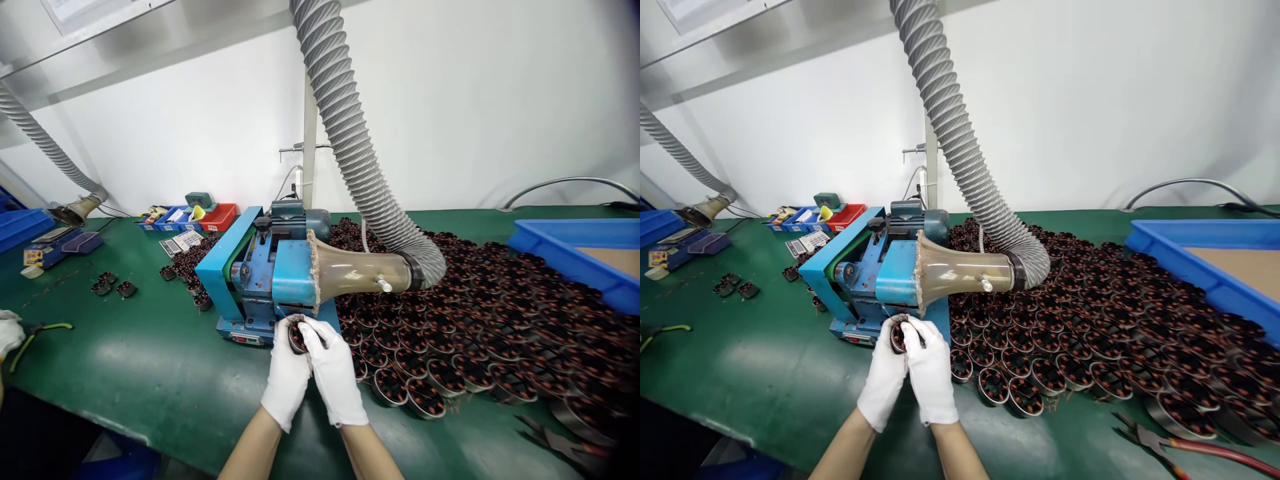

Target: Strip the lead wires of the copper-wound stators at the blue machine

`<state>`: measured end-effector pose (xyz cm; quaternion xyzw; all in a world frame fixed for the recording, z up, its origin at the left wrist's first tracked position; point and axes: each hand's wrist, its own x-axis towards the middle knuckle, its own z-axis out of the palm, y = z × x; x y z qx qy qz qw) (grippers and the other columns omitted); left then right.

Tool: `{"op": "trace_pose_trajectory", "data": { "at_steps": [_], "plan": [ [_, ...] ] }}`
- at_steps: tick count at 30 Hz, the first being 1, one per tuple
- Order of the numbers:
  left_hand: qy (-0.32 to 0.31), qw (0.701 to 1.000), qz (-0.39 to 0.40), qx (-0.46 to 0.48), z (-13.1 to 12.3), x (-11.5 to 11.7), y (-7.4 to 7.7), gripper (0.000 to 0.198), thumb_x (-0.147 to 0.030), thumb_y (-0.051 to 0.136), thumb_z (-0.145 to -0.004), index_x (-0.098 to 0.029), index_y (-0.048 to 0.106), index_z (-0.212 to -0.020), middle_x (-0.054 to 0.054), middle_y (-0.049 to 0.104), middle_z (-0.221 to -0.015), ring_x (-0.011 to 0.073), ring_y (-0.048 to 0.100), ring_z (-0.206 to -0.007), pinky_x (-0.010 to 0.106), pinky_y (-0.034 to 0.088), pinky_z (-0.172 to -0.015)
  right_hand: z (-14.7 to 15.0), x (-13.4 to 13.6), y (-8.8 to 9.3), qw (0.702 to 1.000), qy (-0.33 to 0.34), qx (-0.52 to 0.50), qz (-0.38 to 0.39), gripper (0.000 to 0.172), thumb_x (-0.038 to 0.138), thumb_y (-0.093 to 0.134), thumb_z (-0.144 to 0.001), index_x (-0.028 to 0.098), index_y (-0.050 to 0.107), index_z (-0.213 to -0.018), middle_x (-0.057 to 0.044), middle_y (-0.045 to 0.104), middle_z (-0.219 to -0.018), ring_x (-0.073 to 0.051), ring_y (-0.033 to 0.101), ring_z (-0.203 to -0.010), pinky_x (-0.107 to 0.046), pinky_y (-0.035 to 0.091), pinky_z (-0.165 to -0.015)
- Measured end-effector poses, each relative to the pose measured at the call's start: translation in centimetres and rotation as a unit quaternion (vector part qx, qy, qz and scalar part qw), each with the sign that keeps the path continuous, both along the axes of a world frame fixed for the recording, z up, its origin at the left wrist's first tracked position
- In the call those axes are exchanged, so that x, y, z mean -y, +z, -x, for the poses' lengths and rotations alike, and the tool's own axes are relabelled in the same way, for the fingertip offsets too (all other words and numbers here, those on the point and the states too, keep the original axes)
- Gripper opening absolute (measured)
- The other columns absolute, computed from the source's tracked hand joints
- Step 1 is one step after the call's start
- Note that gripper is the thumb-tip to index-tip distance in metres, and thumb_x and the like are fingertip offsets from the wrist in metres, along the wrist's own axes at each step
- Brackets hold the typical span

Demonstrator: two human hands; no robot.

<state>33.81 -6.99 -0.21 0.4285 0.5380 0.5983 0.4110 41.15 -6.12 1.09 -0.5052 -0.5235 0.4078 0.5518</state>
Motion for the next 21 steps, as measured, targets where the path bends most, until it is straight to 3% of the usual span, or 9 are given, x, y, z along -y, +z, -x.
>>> {"op": "trace_pose_trajectory", "data": {
  "at_steps": [16,21],
  "plan": [
    [0.006,0.999,0.0,0.046,0.6,-1.0,0.7,0.037,-0.012,0.066,-0.061,-0.018,0.054,-0.096,0.007,0.066,-0.099,0.0187,0.063,-0.091,0.032,0.048,-0.085,0.8,-0.6,0.6,1.0,-0.008,0.018,-0.021,0.023,0.03,0.055,-0.083,0.017,0.072,-0.09,-0.01,0.071,-0.094,-0.024,0.065,-0.089,-0.039,0.049,-0.086],
    [-0.008,0.999,0.024,0.04,1.2,0.8,1.2,0.04,-0.015,0.07,-0.06,-0.018,0.057,-0.097,0.007,0.067,-0.098,0.0198,0.063,-0.09,0.033,0.048,-0.085,0.7,1.4,1.2,1.0,-0.001,0.026,-0.006,0.02,0.028,0.054,-0.084,0.018,0.072,-0.089,-0.008,0.071,-0.09,-0.023,0.066,-0.085,-0.036,0.051,-0.081]
  ]
}}
